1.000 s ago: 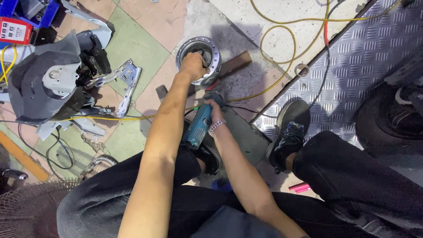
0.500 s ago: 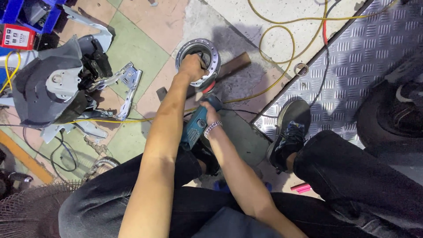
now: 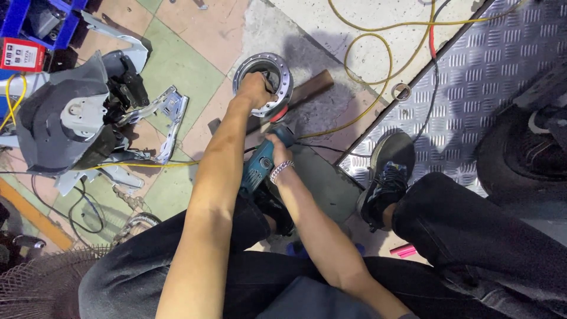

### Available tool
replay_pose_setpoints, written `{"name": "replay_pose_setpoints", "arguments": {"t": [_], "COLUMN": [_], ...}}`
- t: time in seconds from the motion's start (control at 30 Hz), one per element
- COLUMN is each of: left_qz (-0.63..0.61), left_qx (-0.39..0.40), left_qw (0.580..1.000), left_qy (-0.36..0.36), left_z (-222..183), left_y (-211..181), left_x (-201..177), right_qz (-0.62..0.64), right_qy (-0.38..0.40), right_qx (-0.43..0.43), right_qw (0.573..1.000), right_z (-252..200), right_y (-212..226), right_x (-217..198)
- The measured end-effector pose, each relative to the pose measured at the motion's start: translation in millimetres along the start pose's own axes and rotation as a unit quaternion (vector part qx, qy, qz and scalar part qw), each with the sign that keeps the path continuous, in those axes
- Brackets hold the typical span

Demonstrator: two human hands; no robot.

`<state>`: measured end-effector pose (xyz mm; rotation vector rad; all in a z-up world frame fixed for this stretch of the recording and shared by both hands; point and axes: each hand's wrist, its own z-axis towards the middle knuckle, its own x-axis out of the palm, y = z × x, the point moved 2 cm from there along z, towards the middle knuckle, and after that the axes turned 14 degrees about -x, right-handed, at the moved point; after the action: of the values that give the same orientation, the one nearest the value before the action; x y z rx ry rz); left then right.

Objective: Grinding the inner surface of a motorcycle hub rim using a handheld angle grinder.

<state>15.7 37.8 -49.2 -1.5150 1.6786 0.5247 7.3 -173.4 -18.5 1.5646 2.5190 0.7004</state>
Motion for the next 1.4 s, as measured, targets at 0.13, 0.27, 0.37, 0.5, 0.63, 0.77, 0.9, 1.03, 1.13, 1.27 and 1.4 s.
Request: {"name": "replay_pose_setpoints", "arguments": {"t": [0.13,0.27,0.37,0.5,0.63,0.77,0.9,1.03,1.13,1.27,1.4], "left_qz": [0.008,0.004,-0.001,-0.014,-0.027,-0.032,-0.037,-0.034,-0.03,-0.018,-0.002], "left_qx": [-0.007,-0.031,-0.066,-0.097,-0.085,-0.094,-0.092,-0.106,-0.108,-0.097,-0.041], "left_qw": [1.0,0.999,0.997,0.992,0.993,0.993,0.993,0.992,0.993,0.994,0.999], "left_qy": [-0.008,-0.016,-0.042,-0.073,-0.076,-0.068,-0.057,-0.056,-0.048,-0.041,-0.029], "left_z": [-4.2,-6.0,9.6,20.7,-1.9,-9.2,-6.1,23.6,25.4,18.6,28.5], "left_y": [-6.7,-29.2,-42.3,-50.2,-63.1,-68.5,-65.4,-50.2,-48.5,-51.6,-45.2], "left_x": [-4.8,-4.4,8.7,11.1,-0.3,-4.3,-4.7,12.3,14.4,10.4,10.6], "right_qz": [-0.022,-0.015,-0.013,0.007,0.021,0.033,0.03,0.014,-0.034,-0.039,-0.009], "right_qy": [0.007,0.007,0.0,-0.017,-0.017,-0.007,-0.001,0.0,0.012,0.008,0.011], "right_qx": [-0.007,-0.006,-0.01,-0.022,-0.019,-0.007,-0.012,-0.009,-0.013,-0.024,-0.021], "right_qw": [1.0,1.0,1.0,1.0,0.999,0.999,0.999,1.0,0.999,0.999,1.0], "right_z": [34.1,29.2,53.3,66.9,63.2,58.5,51.8,35.3,53.9,85.0,50.2], "right_y": [-28.8,-29.6,-47.4,-36.1,-25.9,-28.7,-27.9,-29.1,-59.9,-99.5,-52.8], "right_x": [0.2,-4.2,-13.0,-20.7,-21.1,-18.8,-13.0,-11.1,-9.1,-8.4,-17.3]}}
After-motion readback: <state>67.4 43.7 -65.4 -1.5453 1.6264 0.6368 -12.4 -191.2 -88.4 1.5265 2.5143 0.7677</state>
